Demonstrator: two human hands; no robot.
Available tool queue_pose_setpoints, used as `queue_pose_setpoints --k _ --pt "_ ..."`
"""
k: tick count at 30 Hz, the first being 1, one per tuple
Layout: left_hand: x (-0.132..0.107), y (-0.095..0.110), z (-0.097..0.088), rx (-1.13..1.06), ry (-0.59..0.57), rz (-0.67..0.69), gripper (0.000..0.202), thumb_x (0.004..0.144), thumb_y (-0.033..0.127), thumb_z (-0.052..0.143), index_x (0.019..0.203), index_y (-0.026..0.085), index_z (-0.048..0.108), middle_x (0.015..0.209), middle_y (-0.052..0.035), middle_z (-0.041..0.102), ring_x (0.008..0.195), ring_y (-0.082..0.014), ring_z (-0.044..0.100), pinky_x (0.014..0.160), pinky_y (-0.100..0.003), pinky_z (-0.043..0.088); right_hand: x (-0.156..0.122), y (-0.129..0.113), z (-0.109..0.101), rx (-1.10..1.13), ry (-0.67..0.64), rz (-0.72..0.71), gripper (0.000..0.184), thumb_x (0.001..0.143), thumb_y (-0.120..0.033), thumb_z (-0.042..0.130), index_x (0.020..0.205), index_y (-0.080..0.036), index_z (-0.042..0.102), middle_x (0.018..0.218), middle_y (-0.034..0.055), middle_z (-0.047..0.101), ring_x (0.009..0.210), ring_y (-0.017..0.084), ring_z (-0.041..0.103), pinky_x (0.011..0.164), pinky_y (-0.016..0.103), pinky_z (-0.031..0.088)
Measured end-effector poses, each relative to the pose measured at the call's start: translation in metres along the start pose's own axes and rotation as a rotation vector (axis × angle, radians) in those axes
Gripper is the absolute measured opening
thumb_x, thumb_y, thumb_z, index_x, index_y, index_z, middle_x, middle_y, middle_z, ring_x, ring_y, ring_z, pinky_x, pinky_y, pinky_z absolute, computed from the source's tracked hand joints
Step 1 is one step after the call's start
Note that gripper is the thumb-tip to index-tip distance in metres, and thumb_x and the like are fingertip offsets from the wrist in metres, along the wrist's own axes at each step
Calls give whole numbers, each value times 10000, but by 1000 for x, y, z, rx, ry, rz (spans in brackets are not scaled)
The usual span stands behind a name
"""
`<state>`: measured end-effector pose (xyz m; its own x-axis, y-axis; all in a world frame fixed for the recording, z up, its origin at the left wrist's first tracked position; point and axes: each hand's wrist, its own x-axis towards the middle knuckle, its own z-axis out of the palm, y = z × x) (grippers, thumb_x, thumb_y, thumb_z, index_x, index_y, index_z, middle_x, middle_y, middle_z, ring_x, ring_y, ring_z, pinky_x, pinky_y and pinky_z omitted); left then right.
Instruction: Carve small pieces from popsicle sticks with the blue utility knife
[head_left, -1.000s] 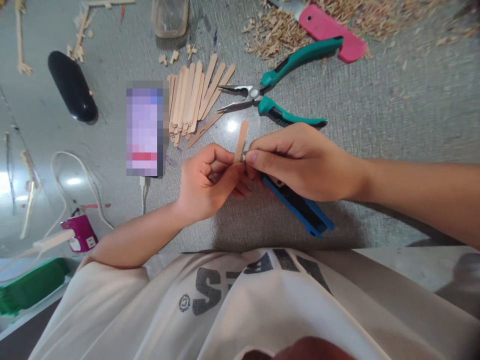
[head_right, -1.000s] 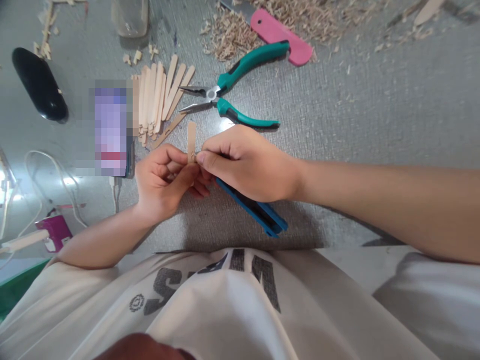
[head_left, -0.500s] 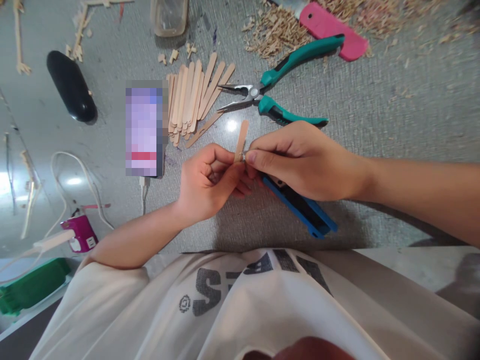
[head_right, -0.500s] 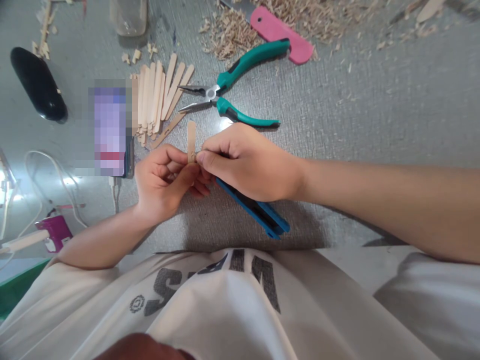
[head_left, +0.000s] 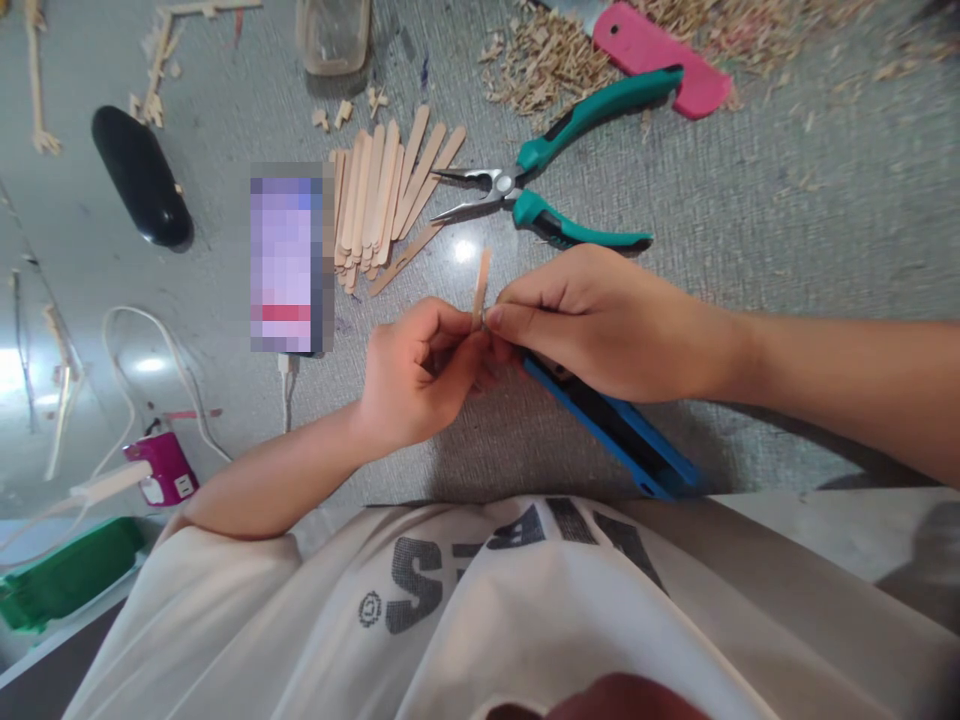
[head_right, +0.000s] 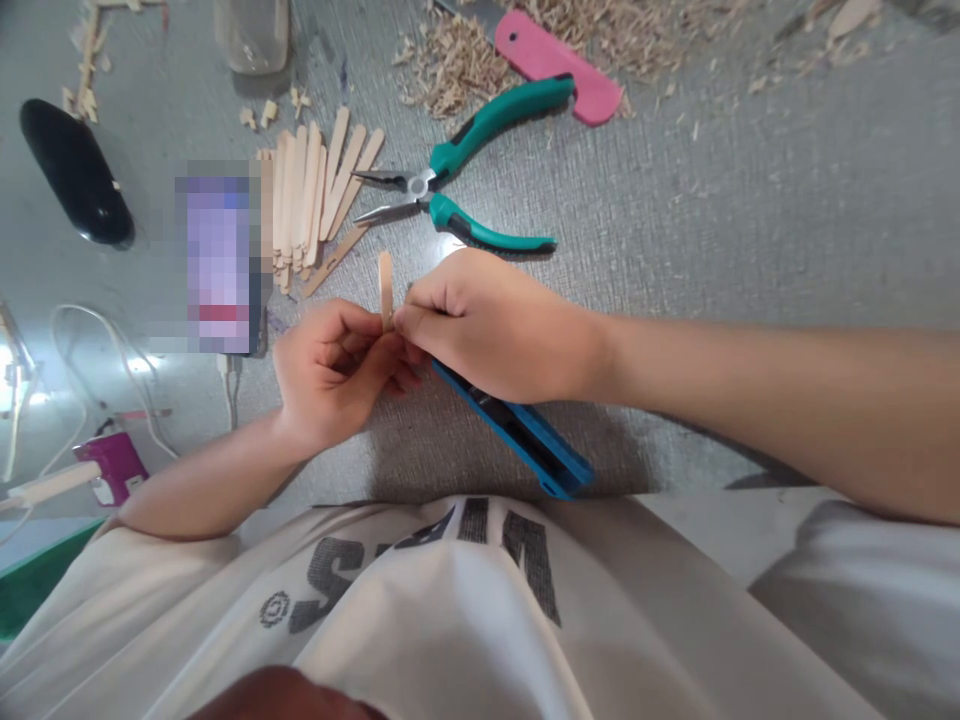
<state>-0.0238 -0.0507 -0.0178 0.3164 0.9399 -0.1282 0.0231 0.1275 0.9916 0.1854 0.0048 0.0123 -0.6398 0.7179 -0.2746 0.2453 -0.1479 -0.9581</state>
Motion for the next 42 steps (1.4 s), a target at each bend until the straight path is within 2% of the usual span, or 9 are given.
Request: queue_pose_setpoints --k 6,10,15,20,26,32,38,42 --pt "4 4 -3 -32 -47 -33 367 1087 492 769 928 216 586 784 -16 823 569 -121 759 480 -190 592 0 1 -2 65 -35 -47 530 1118 -336 676 612 -183 643 517 -51 502 504 84 403 549 301 345" --pt "5 10 -3 -96 -51 -30 346 1072 455 802 916 209 614 773 -16 825 558 -128 771 469 -183 600 0 1 -2 103 -43 -68 544 1122 -384 683 614 -194 639 495 -57 482 514 92 425 560 294 365" --pt "8 14 -4 -131 -52 -119 444 1018 540 853 865 211 598 744 -17 819 559 -154 787 461 -203 622 1 2 -2 143 -55 -111 564 1121 -472 692 633 -199 624 521 -55 500 531 96 446 561 285 384" --pt "12 15 -5 -204 -53 -159 451 994 515 891 875 206 584 758 -8 835 541 -153 789 431 -184 609 3 3 -1 176 -74 -147 554 1128 -453 691 646 -194 608 560 -55 533 525 81 424 554 278 379" --pt "12 16 -5 -269 -59 -187 435 986 500 907 923 211 588 772 3 843 560 -151 802 450 -178 627 3 4 -3 235 -95 -144 545 1140 -438 680 659 -198 593 561 -65 469 543 86 426 556 276 377" --pt "15 16 -9 -302 -107 -242 474 973 528 914 911 221 559 758 15 836 553 -158 801 429 -182 616 4 9 -5 266 -129 -179 532 1147 -434 691 685 -191 591 645 -36 591 575 85 476 572 265 403" --pt "16 16 -9 -318 -104 -251 462 970 518 920 924 220 571 770 15 843 559 -156 804 433 -180 616 4 11 -3 314 -139 -200 516 1160 -401 675 699 -185 588 663 -30 603 609 84 534 614 252 460" --pt "14 17 -8 -306 -106 -223 432 988 495 906 930 210 588 779 10 848 562 -146 804 445 -169 616 4 15 -2 342 -84 -164 505 1144 -466 697 733 -185 617 683 -24 638 573 81 561 529 239 438"
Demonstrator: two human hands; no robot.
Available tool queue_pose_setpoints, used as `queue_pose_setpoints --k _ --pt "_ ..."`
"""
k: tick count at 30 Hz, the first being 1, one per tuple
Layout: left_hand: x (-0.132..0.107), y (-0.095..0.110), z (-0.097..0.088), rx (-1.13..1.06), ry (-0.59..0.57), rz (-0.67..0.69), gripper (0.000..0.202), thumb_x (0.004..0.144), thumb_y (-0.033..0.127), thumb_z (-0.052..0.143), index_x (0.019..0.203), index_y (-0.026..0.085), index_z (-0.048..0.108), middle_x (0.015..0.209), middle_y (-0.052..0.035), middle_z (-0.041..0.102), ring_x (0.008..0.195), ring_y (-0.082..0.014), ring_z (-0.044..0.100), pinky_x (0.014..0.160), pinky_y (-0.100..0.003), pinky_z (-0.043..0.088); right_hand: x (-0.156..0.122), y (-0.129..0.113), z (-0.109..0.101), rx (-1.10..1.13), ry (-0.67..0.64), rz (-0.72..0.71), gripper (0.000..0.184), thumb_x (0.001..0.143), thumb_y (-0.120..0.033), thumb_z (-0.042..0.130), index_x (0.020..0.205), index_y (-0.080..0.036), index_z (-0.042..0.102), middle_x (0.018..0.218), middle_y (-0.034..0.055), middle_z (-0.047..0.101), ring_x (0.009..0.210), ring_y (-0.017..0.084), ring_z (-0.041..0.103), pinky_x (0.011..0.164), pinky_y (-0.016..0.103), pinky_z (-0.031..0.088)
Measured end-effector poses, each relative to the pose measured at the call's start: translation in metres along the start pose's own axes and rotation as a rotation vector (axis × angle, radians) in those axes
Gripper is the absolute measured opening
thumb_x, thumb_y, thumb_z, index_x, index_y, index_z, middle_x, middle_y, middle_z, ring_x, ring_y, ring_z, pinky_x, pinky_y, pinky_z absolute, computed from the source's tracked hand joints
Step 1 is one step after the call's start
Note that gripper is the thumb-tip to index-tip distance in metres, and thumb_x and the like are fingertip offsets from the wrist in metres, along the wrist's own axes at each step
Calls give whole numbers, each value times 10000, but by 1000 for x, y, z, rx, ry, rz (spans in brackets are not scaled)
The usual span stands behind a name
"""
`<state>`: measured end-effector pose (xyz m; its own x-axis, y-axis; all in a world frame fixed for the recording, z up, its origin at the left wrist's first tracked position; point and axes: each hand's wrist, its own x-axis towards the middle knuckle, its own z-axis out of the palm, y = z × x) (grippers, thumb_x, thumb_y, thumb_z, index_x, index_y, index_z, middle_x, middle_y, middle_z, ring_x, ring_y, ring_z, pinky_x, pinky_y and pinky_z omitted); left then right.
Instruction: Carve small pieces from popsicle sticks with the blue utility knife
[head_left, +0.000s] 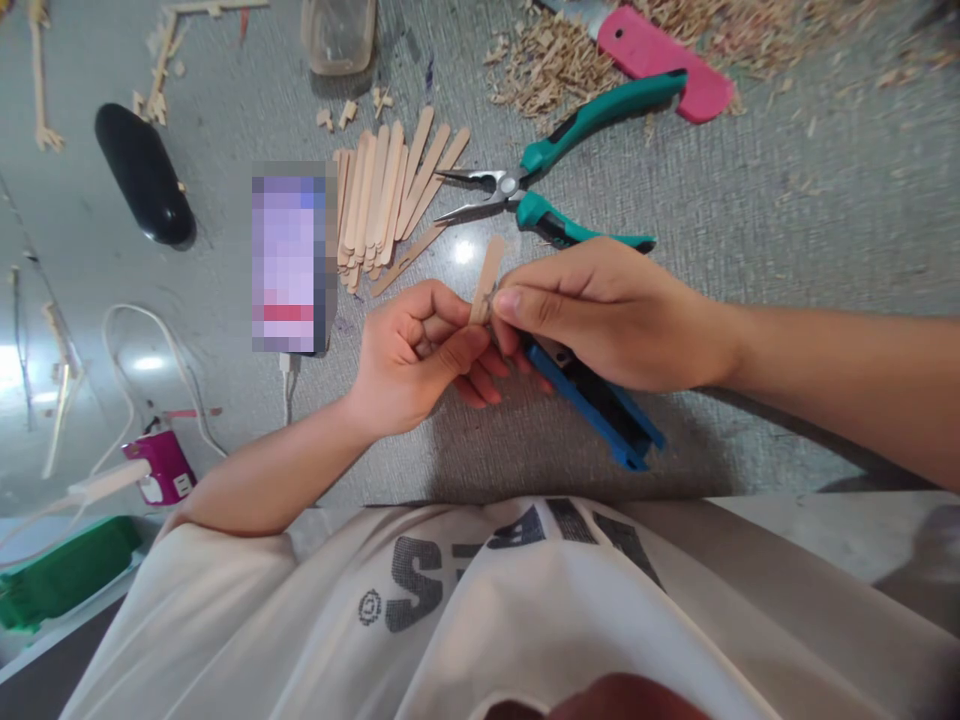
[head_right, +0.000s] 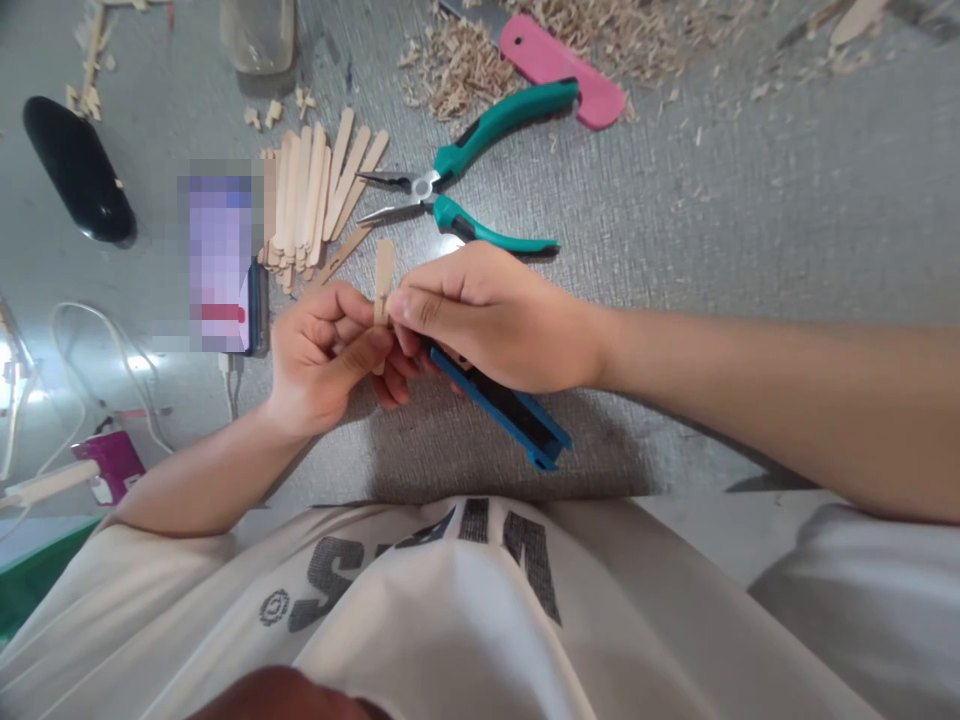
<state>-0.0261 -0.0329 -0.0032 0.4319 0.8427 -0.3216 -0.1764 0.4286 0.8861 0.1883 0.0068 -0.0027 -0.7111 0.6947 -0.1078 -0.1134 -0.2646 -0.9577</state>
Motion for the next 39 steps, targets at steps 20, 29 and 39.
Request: queue_pose_setpoints --k 20,29,39 --pt "-2 -3 6 72 97 81 445 975 530 908 916 206 608 754 8 831 533 -150 781 435 -197 593 1 -5 4 -127 69 -12 476 1130 -108 539 664 -185 596 621 -46 577 540 70 419 529 263 332" --pt "-2 -5 6 103 121 93 437 998 552 879 947 217 603 760 8 841 549 -179 805 444 -223 608 1 -6 2 -190 45 -18 463 1115 -90 546 666 -190 604 573 -73 476 519 74 363 557 283 332" --pt "-2 -5 7 123 130 99 484 973 572 899 919 226 565 723 20 813 517 -160 769 420 -229 595 2 -11 -3 -218 -27 28 433 1096 -139 615 667 -191 601 607 -51 547 569 88 453 600 287 376"
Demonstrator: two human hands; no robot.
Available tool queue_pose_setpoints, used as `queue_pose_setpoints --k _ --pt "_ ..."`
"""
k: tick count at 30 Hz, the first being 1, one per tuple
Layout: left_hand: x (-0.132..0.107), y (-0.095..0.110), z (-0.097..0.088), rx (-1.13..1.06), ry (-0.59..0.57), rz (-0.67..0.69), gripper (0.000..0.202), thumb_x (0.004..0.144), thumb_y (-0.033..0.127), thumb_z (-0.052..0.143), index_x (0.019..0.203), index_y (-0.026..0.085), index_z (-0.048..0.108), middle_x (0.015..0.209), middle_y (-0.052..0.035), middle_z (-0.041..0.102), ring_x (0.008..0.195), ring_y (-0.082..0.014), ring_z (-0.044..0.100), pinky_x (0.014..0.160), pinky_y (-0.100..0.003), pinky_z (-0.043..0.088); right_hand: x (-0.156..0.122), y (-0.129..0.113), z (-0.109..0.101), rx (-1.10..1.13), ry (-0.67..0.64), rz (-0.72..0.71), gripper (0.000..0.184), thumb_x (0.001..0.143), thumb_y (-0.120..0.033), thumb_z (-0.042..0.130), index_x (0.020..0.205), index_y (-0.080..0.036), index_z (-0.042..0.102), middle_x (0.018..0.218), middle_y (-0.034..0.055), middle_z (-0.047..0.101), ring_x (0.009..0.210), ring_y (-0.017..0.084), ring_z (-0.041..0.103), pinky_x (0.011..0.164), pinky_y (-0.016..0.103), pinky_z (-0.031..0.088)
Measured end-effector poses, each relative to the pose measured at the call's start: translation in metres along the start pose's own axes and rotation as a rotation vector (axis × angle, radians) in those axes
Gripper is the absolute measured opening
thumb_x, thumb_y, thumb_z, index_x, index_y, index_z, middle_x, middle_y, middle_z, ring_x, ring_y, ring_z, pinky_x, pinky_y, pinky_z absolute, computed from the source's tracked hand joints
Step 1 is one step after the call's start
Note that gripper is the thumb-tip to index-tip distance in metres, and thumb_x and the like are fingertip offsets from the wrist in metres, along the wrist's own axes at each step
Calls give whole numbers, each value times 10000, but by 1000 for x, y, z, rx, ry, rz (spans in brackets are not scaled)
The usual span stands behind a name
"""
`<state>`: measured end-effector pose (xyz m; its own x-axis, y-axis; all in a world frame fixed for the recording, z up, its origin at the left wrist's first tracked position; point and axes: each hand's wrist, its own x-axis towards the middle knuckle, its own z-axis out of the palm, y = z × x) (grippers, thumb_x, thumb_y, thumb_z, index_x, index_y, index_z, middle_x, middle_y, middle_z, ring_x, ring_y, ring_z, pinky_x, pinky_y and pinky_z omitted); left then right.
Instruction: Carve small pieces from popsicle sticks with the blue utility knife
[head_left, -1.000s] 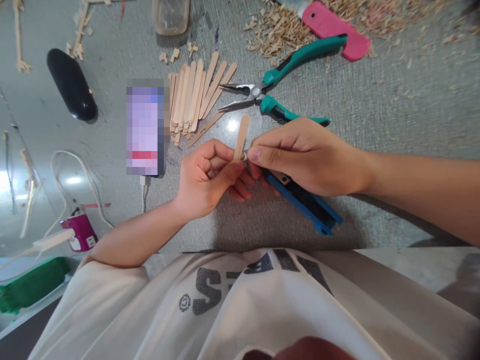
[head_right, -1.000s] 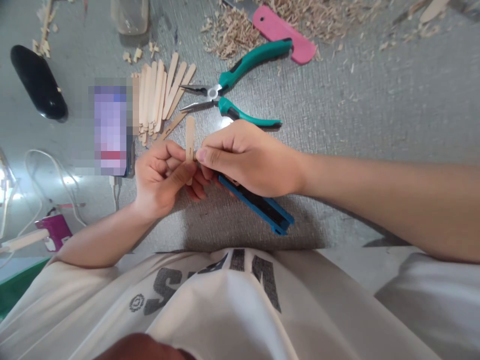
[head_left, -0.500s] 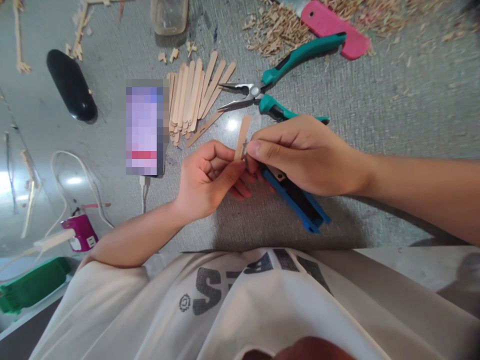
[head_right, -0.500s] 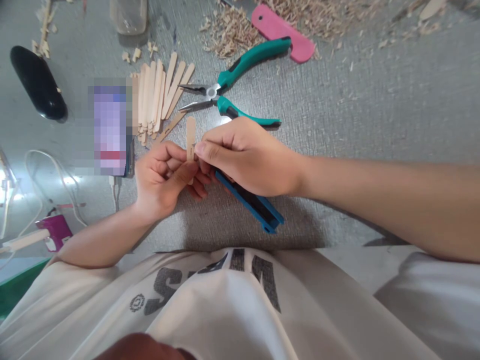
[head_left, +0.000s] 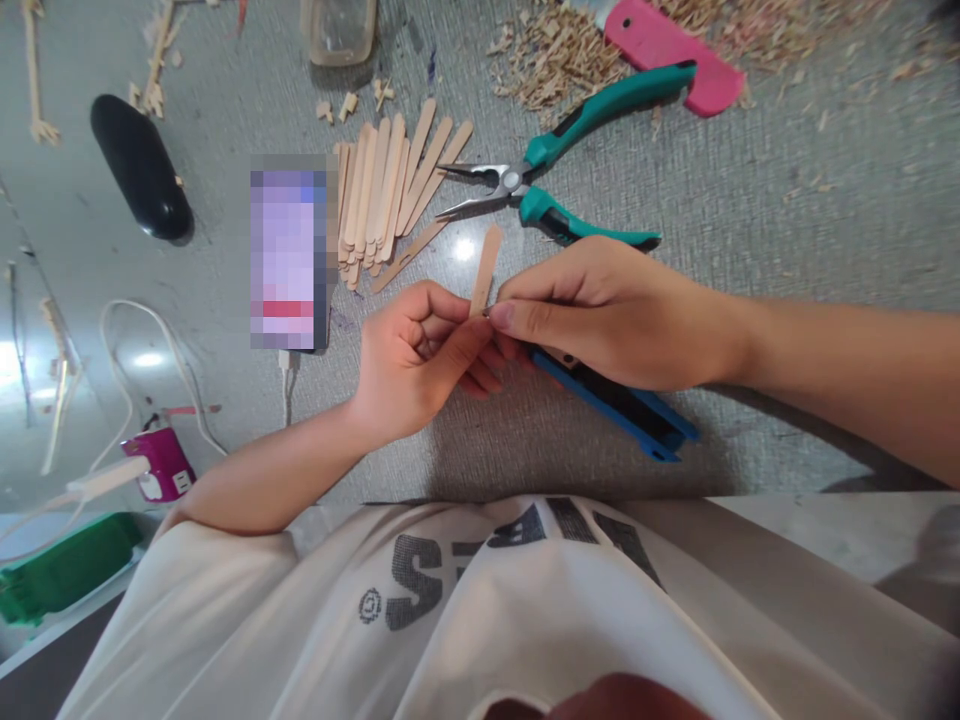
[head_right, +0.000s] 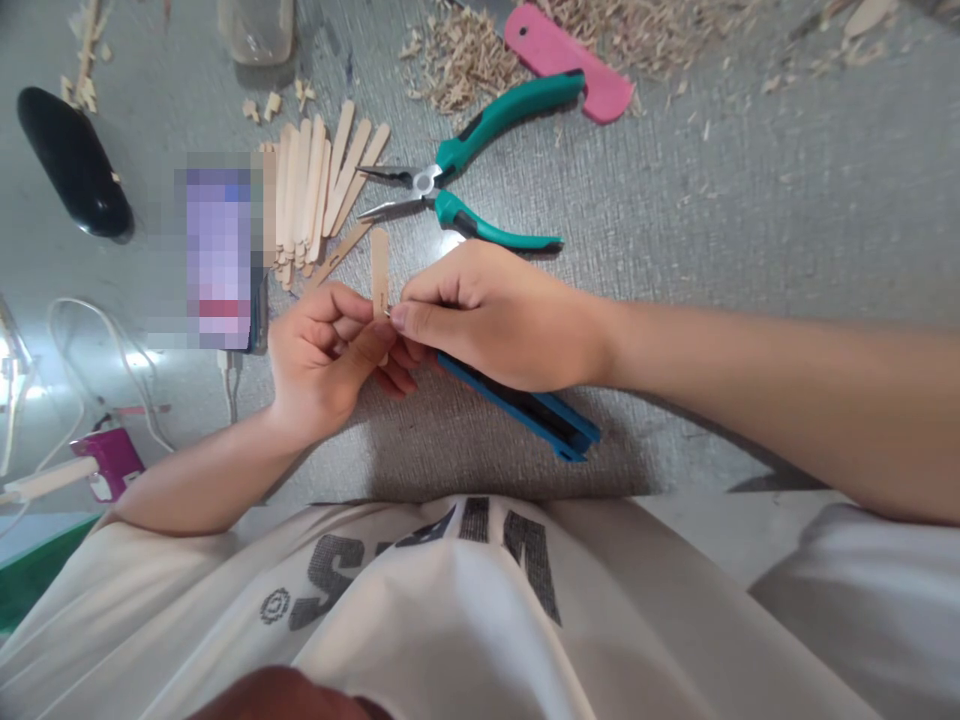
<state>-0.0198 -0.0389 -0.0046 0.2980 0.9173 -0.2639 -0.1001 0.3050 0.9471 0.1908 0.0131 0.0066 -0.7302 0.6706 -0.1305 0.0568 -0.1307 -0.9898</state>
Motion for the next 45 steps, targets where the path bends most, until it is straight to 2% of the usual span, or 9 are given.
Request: queue_pose_setpoints --k 4,6,11,16,20,24,34,40,45 --pt "0 0 1 11 -8 14 458 990 549 888 907 215 586 741 3 822 530 -157 778 431 -221 603 1 1 0 24 -22 36 448 1108 -185 631 660 -189 617 603 -41 549 554 91 443 569 289 363" --pt "0 1 1 9 -3 17 449 993 539 887 903 213 591 755 2 829 531 -154 778 433 -220 607 0 1 1 31 14 38 461 1120 -219 627 660 -190 621 615 -30 566 567 98 462 561 289 365" --pt "1 3 1 22 18 0 489 967 582 899 889 217 583 744 18 820 523 -152 771 422 -219 587 -1 -1 5 32 70 35 485 1121 -188 605 637 -197 588 554 -56 439 566 96 445 572 278 361" --pt "1 3 2 16 22 -4 517 947 600 913 889 224 563 725 32 808 512 -147 761 423 -217 586 -1 1 3 3 40 24 450 1120 -206 624 671 -184 631 622 -30 603 571 92 467 565 285 365" --pt "1 1 1 21 22 -13 529 943 613 912 909 231 548 728 31 815 524 -152 771 419 -212 580 0 1 2 -13 20 21 449 1126 -233 633 681 -180 652 605 -41 571 571 91 452 582 280 375" --pt "1 1 1 26 31 -25 543 938 614 915 900 239 525 716 32 812 517 -153 768 414 -211 579 0 -2 2 -15 12 25 453 1115 -199 622 662 -185 631 577 -56 507 569 93 424 599 286 369" --pt "0 0 2 46 48 -22 549 935 620 916 889 241 520 724 27 807 516 -148 756 411 -215 568 -1 -2 4 -56 35 22 425 1090 -161 612 666 -185 635 607 -43 560 572 97 426 607 297 364" --pt "0 0 2 46 50 -6 539 937 617 914 896 238 533 731 30 801 525 -150 758 418 -225 569 -1 -4 6 -94 61 32 448 1074 -103 558 635 -190 581 588 -53 508 562 91 397 606 295 358" --pt "-1 -2 3 67 77 -8 537 932 619 916 879 226 553 730 9 812 525 -146 765 421 -206 579 0 -7 7 -107 59 55 444 1064 -101 550 633 -188 612 583 -52 501 550 94 383 601 305 354"
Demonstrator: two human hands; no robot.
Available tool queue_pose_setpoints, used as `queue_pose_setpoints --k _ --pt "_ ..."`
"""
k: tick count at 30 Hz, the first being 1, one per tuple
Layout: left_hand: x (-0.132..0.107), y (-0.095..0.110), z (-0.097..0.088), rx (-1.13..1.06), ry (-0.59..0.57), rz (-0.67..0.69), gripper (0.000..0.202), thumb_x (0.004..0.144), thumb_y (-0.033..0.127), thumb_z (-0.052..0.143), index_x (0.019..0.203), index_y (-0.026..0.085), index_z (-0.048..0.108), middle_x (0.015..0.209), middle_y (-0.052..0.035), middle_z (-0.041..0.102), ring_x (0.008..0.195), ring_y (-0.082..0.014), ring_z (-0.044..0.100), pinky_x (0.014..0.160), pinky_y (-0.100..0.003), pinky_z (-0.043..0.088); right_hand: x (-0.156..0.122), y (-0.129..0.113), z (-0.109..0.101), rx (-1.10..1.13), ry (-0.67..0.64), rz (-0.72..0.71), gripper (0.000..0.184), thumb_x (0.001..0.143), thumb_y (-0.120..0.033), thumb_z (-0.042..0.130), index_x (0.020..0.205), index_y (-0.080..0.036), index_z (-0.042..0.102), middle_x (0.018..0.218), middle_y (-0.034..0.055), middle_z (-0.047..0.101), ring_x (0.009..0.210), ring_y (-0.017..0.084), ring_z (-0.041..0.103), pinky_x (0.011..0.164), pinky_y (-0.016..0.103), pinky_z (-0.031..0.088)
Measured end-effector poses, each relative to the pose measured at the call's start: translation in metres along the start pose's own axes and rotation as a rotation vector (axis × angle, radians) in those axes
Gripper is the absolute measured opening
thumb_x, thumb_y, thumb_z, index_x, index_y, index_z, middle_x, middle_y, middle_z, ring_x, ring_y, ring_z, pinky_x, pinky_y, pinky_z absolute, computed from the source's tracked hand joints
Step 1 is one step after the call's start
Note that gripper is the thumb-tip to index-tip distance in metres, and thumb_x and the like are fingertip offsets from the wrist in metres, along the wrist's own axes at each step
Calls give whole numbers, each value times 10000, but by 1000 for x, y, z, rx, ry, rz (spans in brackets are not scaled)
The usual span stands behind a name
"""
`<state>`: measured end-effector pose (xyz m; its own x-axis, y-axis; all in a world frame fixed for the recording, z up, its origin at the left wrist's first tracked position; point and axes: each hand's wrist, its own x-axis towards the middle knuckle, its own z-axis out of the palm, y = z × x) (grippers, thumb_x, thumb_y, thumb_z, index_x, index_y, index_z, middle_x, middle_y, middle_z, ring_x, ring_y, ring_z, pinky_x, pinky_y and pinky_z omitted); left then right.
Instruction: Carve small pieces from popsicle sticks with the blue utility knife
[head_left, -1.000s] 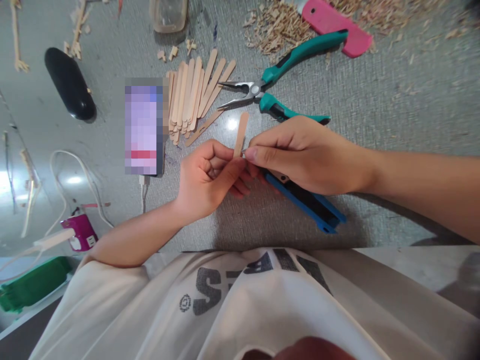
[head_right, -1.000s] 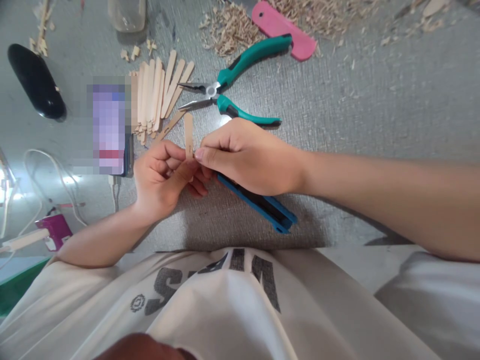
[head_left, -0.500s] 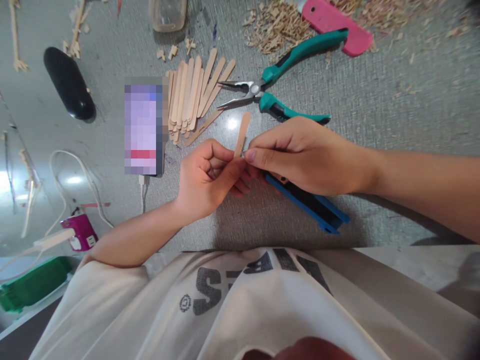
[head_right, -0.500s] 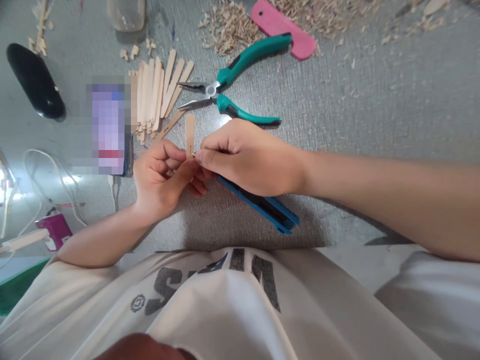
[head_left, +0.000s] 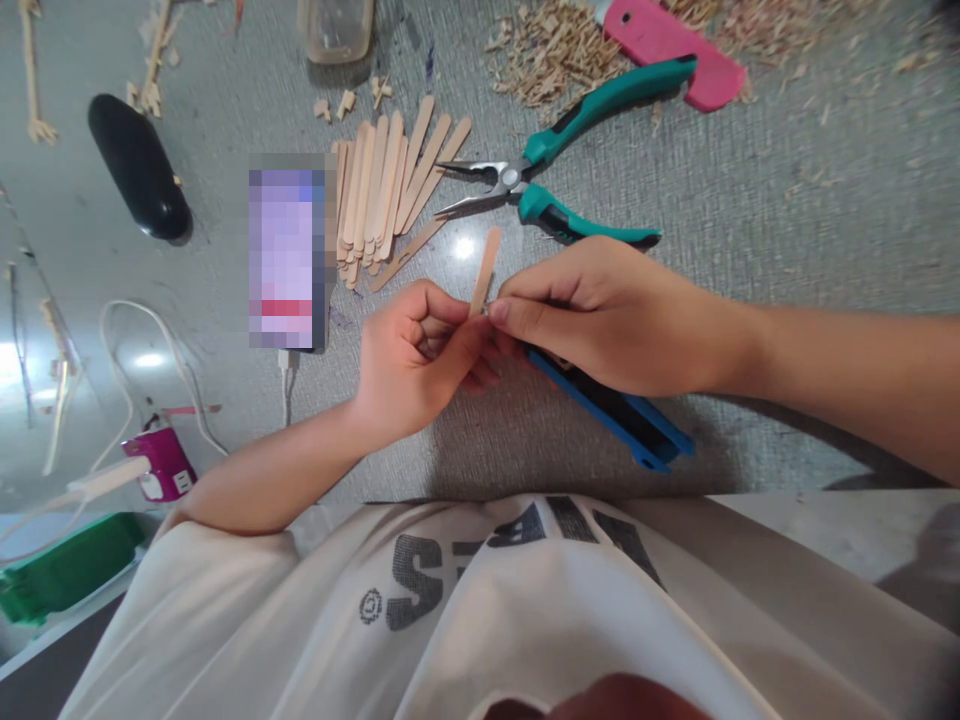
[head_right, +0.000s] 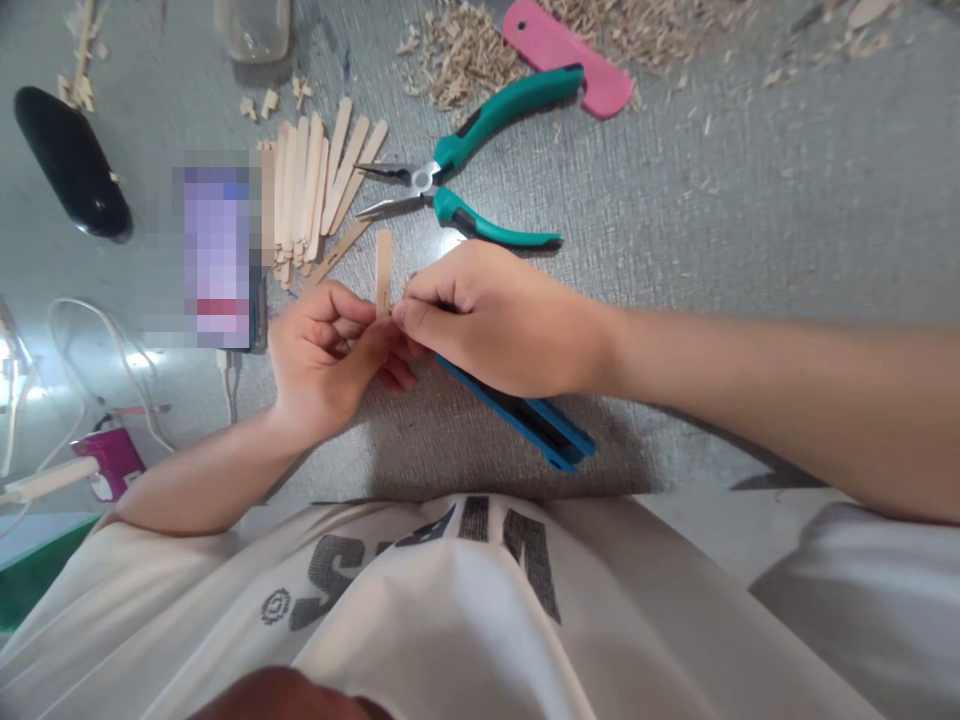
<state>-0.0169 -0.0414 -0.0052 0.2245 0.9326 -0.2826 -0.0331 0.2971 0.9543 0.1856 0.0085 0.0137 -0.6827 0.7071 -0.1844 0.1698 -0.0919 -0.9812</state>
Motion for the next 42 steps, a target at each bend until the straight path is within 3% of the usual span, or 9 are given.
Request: queue_pose_setpoints --k 9,16,22,31,37,42 --pt "-2 -5 -2 42 -22 42 473 989 562 879 871 215 580 741 -10 819 556 -141 777 440 -192 575 -1 -2 0 7 -29 67 423 1059 -183 614 640 -202 664 578 -28 582 539 115 449 563 317 358" --pt "-4 -11 -8 51 -104 69 410 1036 513 836 908 218 583 763 -5 810 562 -123 754 460 -195 563 -1 -4 0 -35 -36 163 458 1036 -90 570 593 -188 627 499 -45 512 446 79 398 455 289 277" --pt "-3 -13 -9 45 -147 57 397 1062 513 800 919 228 563 745 3 788 545 -122 727 454 -208 560 -2 -2 0 -7 -61 249 491 1070 -105 586 585 -179 610 476 -45 481 407 69 383 413 278 252" --pt "-3 -5 -9 29 -136 26 439 1039 534 830 877 226 562 743 -4 802 546 -135 746 446 -221 584 -2 7 -1 75 -62 103 456 1081 -151 585 628 -175 636 514 -53 544 445 45 428 455 241 307" --pt "0 1 -8 -64 -125 -16 467 989 521 895 883 229 547 763 5 825 538 -148 772 425 -214 590 1 6 -1 172 -83 -43 518 1128 -387 687 656 -177 650 518 -55 531 532 80 500 532 247 390" --pt "1 2 -9 -80 -120 -59 500 975 541 906 884 232 524 758 3 839 544 -163 792 428 -208 607 1 6 -1 192 -94 -49 501 1155 -334 658 683 -170 641 549 -58 546 518 69 486 525 242 377"
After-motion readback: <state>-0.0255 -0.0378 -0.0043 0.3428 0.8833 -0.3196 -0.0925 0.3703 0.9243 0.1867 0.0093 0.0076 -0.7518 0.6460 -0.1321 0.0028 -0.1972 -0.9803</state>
